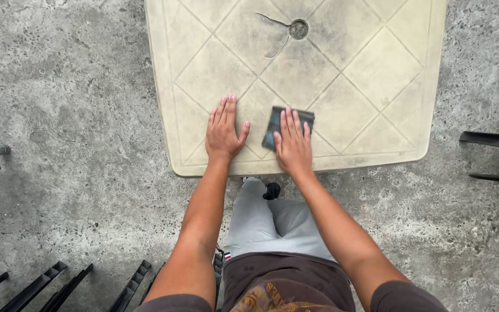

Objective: Sand the surface and edges of a plastic table using sandpaper.

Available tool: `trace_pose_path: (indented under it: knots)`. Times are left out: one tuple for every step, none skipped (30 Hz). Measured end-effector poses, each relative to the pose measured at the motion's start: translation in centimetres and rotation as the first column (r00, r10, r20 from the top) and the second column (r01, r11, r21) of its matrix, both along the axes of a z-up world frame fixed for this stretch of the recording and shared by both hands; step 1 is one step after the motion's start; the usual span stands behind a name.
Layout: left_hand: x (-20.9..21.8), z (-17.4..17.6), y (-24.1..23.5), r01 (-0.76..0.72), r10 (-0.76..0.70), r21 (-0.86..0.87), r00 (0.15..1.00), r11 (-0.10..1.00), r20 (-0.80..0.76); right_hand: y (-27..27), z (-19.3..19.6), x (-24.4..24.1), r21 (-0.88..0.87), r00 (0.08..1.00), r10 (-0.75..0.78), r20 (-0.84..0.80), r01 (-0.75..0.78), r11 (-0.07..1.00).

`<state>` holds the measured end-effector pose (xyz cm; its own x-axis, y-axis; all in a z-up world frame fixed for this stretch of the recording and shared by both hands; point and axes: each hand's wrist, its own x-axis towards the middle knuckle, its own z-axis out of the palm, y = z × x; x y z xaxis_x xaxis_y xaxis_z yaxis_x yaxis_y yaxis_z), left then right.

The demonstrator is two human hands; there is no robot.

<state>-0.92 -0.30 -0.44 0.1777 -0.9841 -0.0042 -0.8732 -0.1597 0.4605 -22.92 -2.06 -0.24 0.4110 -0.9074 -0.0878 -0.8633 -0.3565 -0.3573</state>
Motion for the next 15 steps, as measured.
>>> trace_pose_path:
  knots:
    - [0.0, 0.0, -0.6, 0.005, -0.005, -0.013, 1.000, 1.000, -0.007, 1.4, -0.1, -1.2, -0.013, 1.000, -0.005, -0.007, 0.005, 1.000]
    - [-0.1, 0.2, 0.4, 0.007, -0.007, 0.010, 1.000, 1.000, -0.004, 4.3, 0.1, -2.5, 0.022, 1.000, -0.008, -0.024, 0.008, 1.000]
    - [-0.3, 0.3, 1.3, 0.009, -0.008, 0.032, 1.000, 0.999, -0.001, 7.3, 0.2, -3.8, 0.056, 0.999, -0.010, -0.042, 0.012, 0.998]
    - [0.0, 0.5, 1.0, 0.021, -0.021, 0.032, 1.000, 0.999, -0.002, 7.0, 0.3, -3.5, 0.056, 0.999, -0.023, -0.043, 0.025, 0.998]
    - [0.2, 0.7, 0.6, 0.021, -0.021, 0.005, 1.000, 1.000, -0.004, 6.8, 0.4, -3.4, 0.054, 0.999, -0.025, -0.032, 0.027, 0.998]
    - [-0.3, 0.9, 0.4, 0.014, -0.015, -0.017, 1.000, 1.000, -0.014, 6.5, 0.8, -3.9, 0.057, 0.999, -0.021, -0.029, 0.023, 0.998]
    - [-0.5, 0.9, 0.5, 0.022, -0.022, -0.012, 0.999, 1.000, -0.023, 3.9, 0.8, -3.5, 0.061, 0.999, -0.028, -0.038, 0.031, 0.998]
    - [-0.3, 0.8, 0.4, 0.014, -0.014, -0.022, 1.000, 1.000, 0.011, 0.6, 0.4, -2.9, 0.027, 0.999, -0.021, -0.024, 0.021, 0.999]
    - [-0.2, 0.6, 0.4, 0.007, -0.005, -0.032, 0.999, 0.999, 0.046, -2.5, 0.0, -2.2, -0.008, 1.000, -0.012, -0.011, 0.012, 1.000]
    - [-0.2, 0.5, 0.5, -0.002, 0.004, -0.037, 0.999, 0.999, 0.049, -5.5, -0.1, -1.4, -0.012, 1.000, -0.003, -0.007, 0.003, 1.000]
    - [-0.2, 0.4, 0.6, -0.007, 0.009, -0.043, 0.999, 0.999, 0.044, -8.5, -0.2, -0.7, -0.005, 0.999, -0.034, -0.001, 0.034, 0.999]
    - [-0.6, 0.0, 0.7, -0.009, 0.011, -0.051, 0.999, 0.999, 0.036, -11.4, -0.4, -0.2, -0.001, 0.998, -0.068, 0.002, 0.068, 0.998]
    - [-0.7, -0.1, 0.5, -0.015, 0.017, -0.059, 0.999, 0.998, 0.037, -11.7, -0.2, -0.6, -0.008, 0.998, -0.062, 0.004, 0.062, 0.998]
    - [-0.3, 0.2, 0.7, -0.018, 0.019, -0.040, 0.999, 0.999, 0.040, -11.8, 0.2, -0.5, -0.011, 0.998, -0.057, 0.020, 0.057, 0.998]
    - [0.0, 0.6, 0.9, -0.021, 0.022, -0.021, 0.999, 1.000, 0.043, -11.9, 0.6, -0.4, -0.013, 0.998, -0.051, 0.036, 0.051, 0.999]
